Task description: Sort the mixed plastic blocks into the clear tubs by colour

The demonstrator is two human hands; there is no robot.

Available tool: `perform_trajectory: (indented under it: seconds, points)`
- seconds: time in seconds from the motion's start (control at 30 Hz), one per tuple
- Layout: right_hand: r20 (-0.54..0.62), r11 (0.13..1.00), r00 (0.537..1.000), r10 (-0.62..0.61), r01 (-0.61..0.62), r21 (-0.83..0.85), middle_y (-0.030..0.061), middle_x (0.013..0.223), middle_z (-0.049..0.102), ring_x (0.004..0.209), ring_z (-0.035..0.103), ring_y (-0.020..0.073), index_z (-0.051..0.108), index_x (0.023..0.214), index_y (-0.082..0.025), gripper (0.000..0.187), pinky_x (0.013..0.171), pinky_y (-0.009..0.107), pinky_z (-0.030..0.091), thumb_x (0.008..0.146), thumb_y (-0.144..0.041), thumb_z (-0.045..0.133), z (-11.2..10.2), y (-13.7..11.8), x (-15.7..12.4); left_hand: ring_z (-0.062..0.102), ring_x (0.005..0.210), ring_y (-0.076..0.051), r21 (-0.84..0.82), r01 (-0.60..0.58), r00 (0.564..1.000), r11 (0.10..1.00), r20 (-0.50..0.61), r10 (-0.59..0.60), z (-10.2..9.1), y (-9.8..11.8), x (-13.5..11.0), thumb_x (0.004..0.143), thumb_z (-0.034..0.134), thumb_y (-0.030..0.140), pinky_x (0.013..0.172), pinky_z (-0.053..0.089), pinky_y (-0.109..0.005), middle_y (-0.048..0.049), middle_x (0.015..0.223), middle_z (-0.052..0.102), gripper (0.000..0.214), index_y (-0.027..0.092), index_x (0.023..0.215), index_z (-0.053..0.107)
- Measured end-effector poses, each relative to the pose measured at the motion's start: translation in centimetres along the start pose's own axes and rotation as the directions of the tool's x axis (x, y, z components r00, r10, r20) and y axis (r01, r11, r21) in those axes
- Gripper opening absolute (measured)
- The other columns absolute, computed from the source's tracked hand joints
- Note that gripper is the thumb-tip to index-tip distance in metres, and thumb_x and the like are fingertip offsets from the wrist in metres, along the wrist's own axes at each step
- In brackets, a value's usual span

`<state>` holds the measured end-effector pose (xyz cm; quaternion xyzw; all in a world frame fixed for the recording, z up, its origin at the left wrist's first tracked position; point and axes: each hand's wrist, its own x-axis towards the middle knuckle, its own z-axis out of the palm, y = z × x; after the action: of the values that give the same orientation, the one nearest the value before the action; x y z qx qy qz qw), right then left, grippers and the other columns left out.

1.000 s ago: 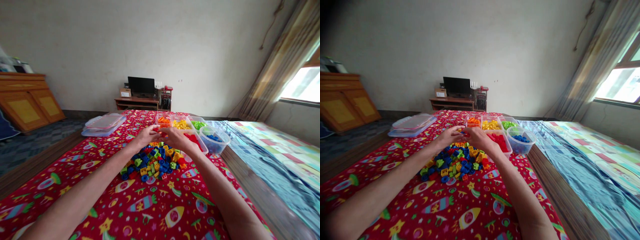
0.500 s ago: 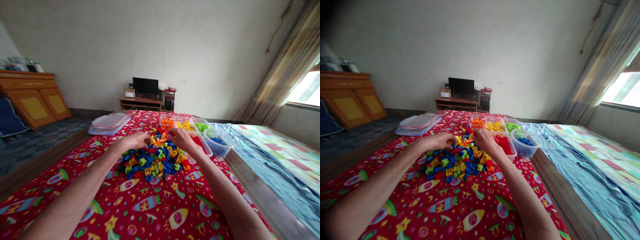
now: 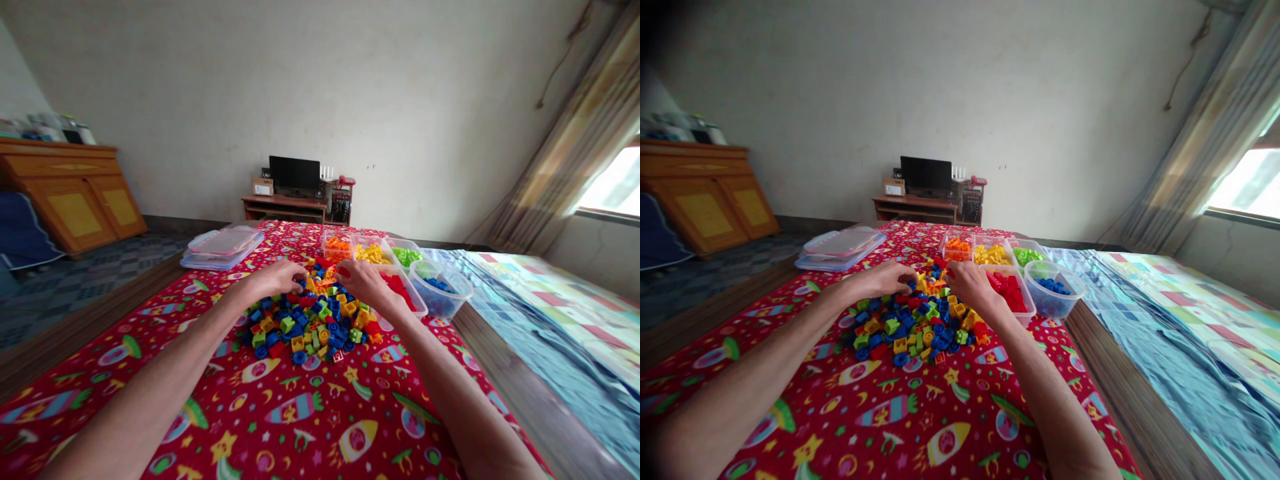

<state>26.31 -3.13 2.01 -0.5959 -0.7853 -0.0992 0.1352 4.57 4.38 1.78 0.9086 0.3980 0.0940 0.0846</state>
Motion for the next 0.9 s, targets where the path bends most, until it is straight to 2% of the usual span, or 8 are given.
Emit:
perform_trajectory:
  seconds: [0.13,0.27,0.4,0.5,0.63,0.77,0.9]
  points:
    - [0.006,1.0,1.0,-0.001,0.001,0.001,0.0092,0.085,0.069,0.073,0.061,0.0164,0.065,0.096,-0.017,0.028,0.057,0.025,0.03,0.092,-0.032,0.041,-0.1,0.0,0.0,0.063,0.077,-0.02,0.054,0.008,1.0,0.999,0.014,-0.009,0.0,0.2,-0.1,0.063,0.063,0.02,0.064,0.044,-0.023,-0.0009,0.079,0.069,0.023,0.024,0.084,0.073]
    - [-0.003,1.0,1.0,-0.003,0.003,-0.007,0.0098,0.085,0.069,0.073,0.061,0.0165,0.066,0.095,-0.017,0.03,0.059,0.025,0.031,0.093,-0.03,0.039,0.2,0.0,0.0,0.06,0.087,-0.019,0.115,-0.045,0.999,0.992,0.013,0.043,-0.4,1.5,-0.7,0.062,0.065,0.018,0.073,0.046,-0.023,-0.0022,0.091,0.065,0.022,0.025,0.082,0.073]
    - [-0.016,1.0,1.0,-0.013,0.013,-0.003,0.01,0.086,0.069,0.072,0.06,0.0159,0.066,0.095,-0.016,0.03,0.059,0.025,0.031,0.092,-0.03,0.039,0.3,0.0,0.0,0.061,0.087,-0.021,0.175,-0.026,0.992,0.984,0.126,0.004,-0.5,3.1,-1.1,0.064,0.067,0.021,0.07,0.046,-0.023,-0.0049,0.094,0.066,0.019,0.023,0.082,0.074]
    - [-0.003,1.0,1.0,-0.014,0.014,0.002,0.0099,0.084,0.069,0.07,0.059,0.0154,0.066,0.094,-0.016,0.03,0.058,0.026,0.03,0.092,-0.029,0.039,0.2,-0.2,-0.1,0.063,0.09,-0.022,0.222,0.041,0.99,0.974,0.125,-0.07,0.1,3.4,-1.0,0.063,0.069,0.022,0.068,0.046,-0.022,-0.005,0.095,0.07,0.028,0.023,0.09,0.073]
    - [-0.002,1.0,1.0,-0.016,0.016,0.011,0.0094,0.084,0.069,0.071,0.06,0.0151,0.066,0.093,-0.015,0.028,0.058,0.025,0.029,0.091,-0.028,0.042,0.1,-0.3,-0.1,0.065,0.075,-0.019,0.261,0.062,0.986,0.963,0.135,-0.1,1.0,2.9,-0.6,0.068,0.06,0.018,0.056,0.042,-0.021,-0.0031,0.082,0.072,0.025,0.022,0.089,0.073]
    - [-0.011,0.999,1.0,-0.024,0.024,0.031,0.0096,0.083,0.069,0.072,0.06,0.0154,0.066,0.093,-0.015,0.026,0.059,0.025,0.031,0.091,-0.028,0.043,0.4,-0.2,-0.1,0.065,0.07,-0.018,0.204,0.032,0.999,0.978,0.026,-0.039,1.0,1.9,-0.2,0.072,0.051,0.015,0.055,0.04,-0.022,-0.0027,0.074,0.072,0.025,0.022,0.077,0.073]
    - [-0.074,0.988,0.995,-0.06,0.07,0.135,0.009,0.084,0.069,0.073,0.06,0.0153,0.067,0.1,-0.015,0.025,0.062,0.024,0.034,0.09,-0.026,0.047,0.6,0.0,-0.1,0.065,0.072,-0.016,-0.061,-0.011,0.981,0.998,-0.192,-0.001,0.7,1.2,0.3,0.074,0.051,0.022,0.064,0.044,-0.022,-0.0006,0.077,0.073,0.023,0.021,0.079,0.074]
